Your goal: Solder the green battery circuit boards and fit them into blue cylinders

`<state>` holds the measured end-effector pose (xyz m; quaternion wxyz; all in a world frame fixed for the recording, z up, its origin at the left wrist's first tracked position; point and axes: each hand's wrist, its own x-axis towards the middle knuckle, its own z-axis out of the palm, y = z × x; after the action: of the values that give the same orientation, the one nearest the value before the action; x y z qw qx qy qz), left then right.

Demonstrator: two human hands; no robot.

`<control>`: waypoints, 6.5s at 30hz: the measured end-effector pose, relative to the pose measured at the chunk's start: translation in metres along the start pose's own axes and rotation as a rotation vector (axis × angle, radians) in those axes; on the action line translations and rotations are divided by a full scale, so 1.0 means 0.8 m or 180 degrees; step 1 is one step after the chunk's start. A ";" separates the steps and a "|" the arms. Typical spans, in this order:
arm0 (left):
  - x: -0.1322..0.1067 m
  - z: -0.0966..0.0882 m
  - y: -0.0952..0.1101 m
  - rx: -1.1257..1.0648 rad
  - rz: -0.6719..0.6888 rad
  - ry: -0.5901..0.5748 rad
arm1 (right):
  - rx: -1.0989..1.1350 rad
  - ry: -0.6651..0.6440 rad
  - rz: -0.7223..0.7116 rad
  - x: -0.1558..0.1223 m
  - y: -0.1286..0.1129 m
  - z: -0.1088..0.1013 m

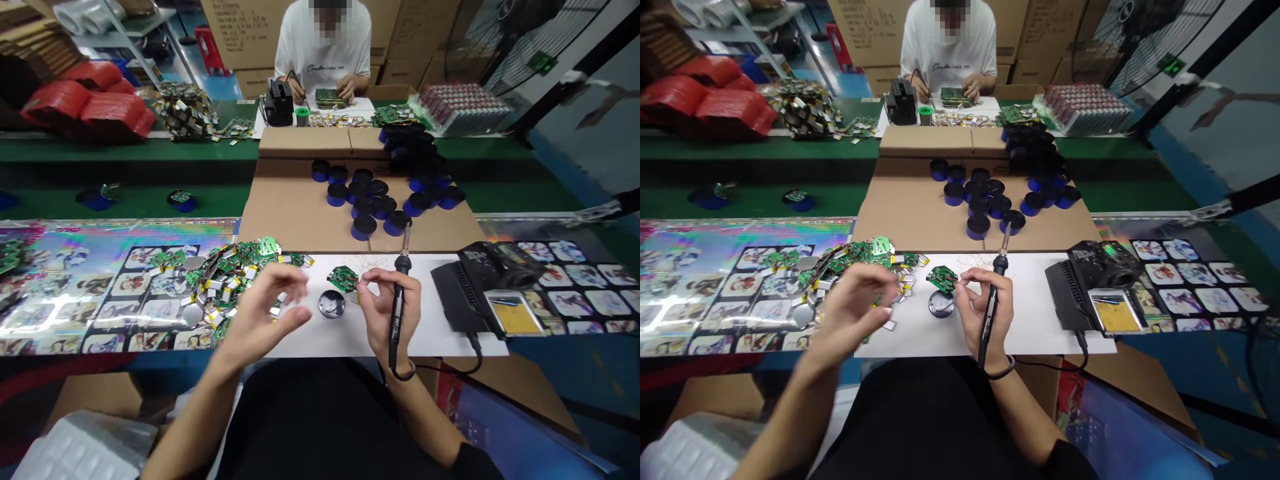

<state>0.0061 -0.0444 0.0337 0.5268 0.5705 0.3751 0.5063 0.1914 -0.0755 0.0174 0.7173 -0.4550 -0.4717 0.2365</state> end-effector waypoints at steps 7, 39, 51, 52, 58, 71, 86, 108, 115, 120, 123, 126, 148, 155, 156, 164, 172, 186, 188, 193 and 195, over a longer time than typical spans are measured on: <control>-0.008 0.036 -0.060 -0.0447 -0.0487 0.0554 | -0.0080 -0.0523 0.0173 -0.028 0.020 0.006; -0.013 0.005 -0.075 0.1961 0.0438 -0.1420 | -0.1044 -0.1449 -0.0167 0.006 0.035 -0.094; -0.035 0.034 -0.097 -0.0222 -0.1105 -0.0071 | -0.1609 -0.2298 -0.0335 -0.013 0.035 -0.094; -0.034 0.033 -0.098 -0.0378 -0.1131 -0.0037 | -0.1645 -0.2392 -0.0421 -0.016 0.036 -0.090; -0.022 0.029 -0.097 -0.0557 -0.1107 0.0039 | -0.1828 -0.2472 -0.0932 -0.022 0.053 -0.067; -0.020 0.023 -0.082 -0.0040 -0.0802 -0.0171 | -0.1171 -0.1512 0.0153 -0.021 0.038 -0.032; -0.018 0.023 -0.069 0.0507 -0.0585 -0.0393 | -0.1288 -0.1603 0.0072 -0.026 0.040 -0.031; -0.001 -0.002 -0.085 0.2100 0.0767 -0.1359 | -0.1055 -0.1027 0.0835 0.021 0.009 -0.108; 0.001 -0.004 -0.086 0.1973 0.0899 -0.1342 | -0.1156 -0.1536 0.0962 0.010 0.007 -0.114; 0.001 -0.006 -0.085 0.1967 0.0885 -0.1358 | -0.1452 -0.1599 0.0658 0.006 0.020 -0.114; 0.001 -0.006 -0.085 0.1949 0.0916 -0.1352 | -0.1489 -0.1568 0.0561 0.004 0.021 -0.113; 0.000 -0.007 -0.087 0.1942 0.0894 -0.1356 | -0.1467 -0.1608 0.0601 0.004 0.019 -0.111; 0.002 -0.007 -0.086 0.1908 0.0815 -0.1389 | -0.1697 -0.1808 0.0590 0.016 0.011 -0.107; 0.003 -0.008 -0.087 0.1896 0.0824 -0.1424 | -0.1661 -0.1821 0.0614 0.017 0.011 -0.105; 0.004 -0.008 -0.087 0.1892 0.0820 -0.1428 | -0.1655 -0.1822 0.0630 0.017 0.011 -0.105; 0.004 -0.008 -0.086 0.1869 0.0779 -0.1452 | -0.1513 -0.1258 0.0613 0.011 0.020 -0.121; 0.005 -0.008 -0.086 0.1894 0.0773 -0.1464 | -0.1076 -0.0778 0.0410 0.003 0.012 -0.105; 0.006 -0.008 -0.085 0.1850 0.0804 -0.1461 | -0.1118 -0.1690 0.0957 0.031 0.018 -0.136; 0.006 -0.008 -0.084 0.1849 0.0791 -0.1453 | -0.1089 -0.1813 0.1092 0.036 0.018 -0.134; 0.007 -0.006 -0.082 0.1850 0.0747 -0.1455 | -0.1263 -0.2088 0.1042 0.047 0.016 -0.121; 0.008 -0.006 -0.082 0.1830 0.0772 -0.1450 | -0.1284 -0.2177 0.0989 0.050 0.017 -0.117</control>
<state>0.0095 -0.0265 -0.0301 0.3515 0.8330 0.3049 0.2994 0.2941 -0.0787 0.0110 0.3721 -0.5473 -0.6451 0.3820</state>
